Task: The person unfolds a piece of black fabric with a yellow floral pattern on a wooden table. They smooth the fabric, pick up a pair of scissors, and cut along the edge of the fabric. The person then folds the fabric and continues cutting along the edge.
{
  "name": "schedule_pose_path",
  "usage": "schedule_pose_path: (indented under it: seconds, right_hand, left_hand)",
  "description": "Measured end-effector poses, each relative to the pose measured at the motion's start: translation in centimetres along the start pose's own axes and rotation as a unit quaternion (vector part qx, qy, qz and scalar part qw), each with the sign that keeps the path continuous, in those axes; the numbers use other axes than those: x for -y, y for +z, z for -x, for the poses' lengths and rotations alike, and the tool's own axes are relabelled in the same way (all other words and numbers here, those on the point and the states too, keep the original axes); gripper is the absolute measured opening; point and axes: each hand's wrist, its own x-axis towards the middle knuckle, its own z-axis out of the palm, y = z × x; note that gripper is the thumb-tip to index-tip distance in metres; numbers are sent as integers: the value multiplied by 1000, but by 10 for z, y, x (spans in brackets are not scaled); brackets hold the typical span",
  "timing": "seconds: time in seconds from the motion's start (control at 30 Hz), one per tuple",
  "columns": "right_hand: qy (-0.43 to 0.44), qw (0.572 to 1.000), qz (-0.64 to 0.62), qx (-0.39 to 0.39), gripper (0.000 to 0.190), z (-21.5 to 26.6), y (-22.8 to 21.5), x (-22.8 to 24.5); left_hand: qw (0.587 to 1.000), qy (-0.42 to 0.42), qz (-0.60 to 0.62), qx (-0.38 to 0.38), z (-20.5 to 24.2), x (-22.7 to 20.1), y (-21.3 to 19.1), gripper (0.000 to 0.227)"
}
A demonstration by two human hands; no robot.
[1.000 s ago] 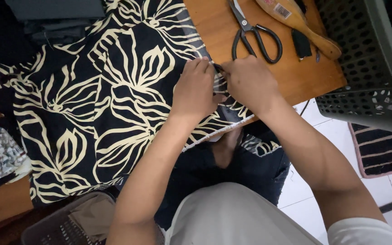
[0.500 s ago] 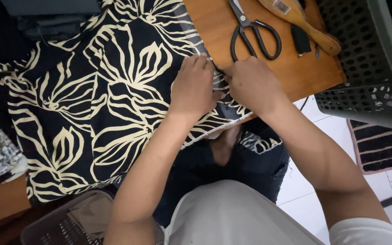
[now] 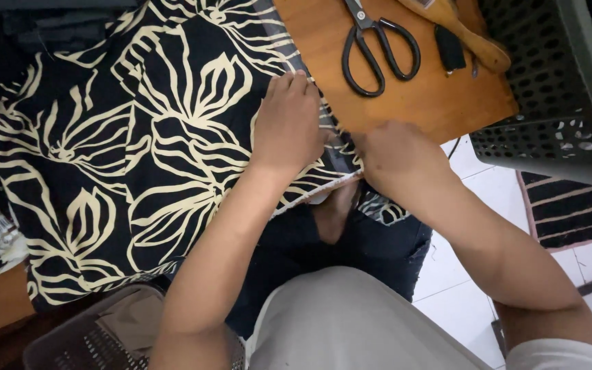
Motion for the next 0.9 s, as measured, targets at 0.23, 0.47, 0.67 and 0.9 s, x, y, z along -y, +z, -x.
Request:
schedule_pose_path:
  seconds: [0.23,0.47,0.67,0.9]
  right_hand:
    - [-12,989,51,136,17,55,-2,-6]
    - [-49,985,-141,-84,35,56,-15,-4]
    - [-66,975,-180,-111,16,14,7,-7]
    - [-67,985,-111,-110,26,-7,20,-10]
  left_hand:
    - [997,30,-59,-43,3,6,11,60]
    - [994,49,-71,-59,3,10,15,65]
    - [998,41,-37,-40,7,9,11,80]
    - [999,22,-42,-26,6,9,12,91]
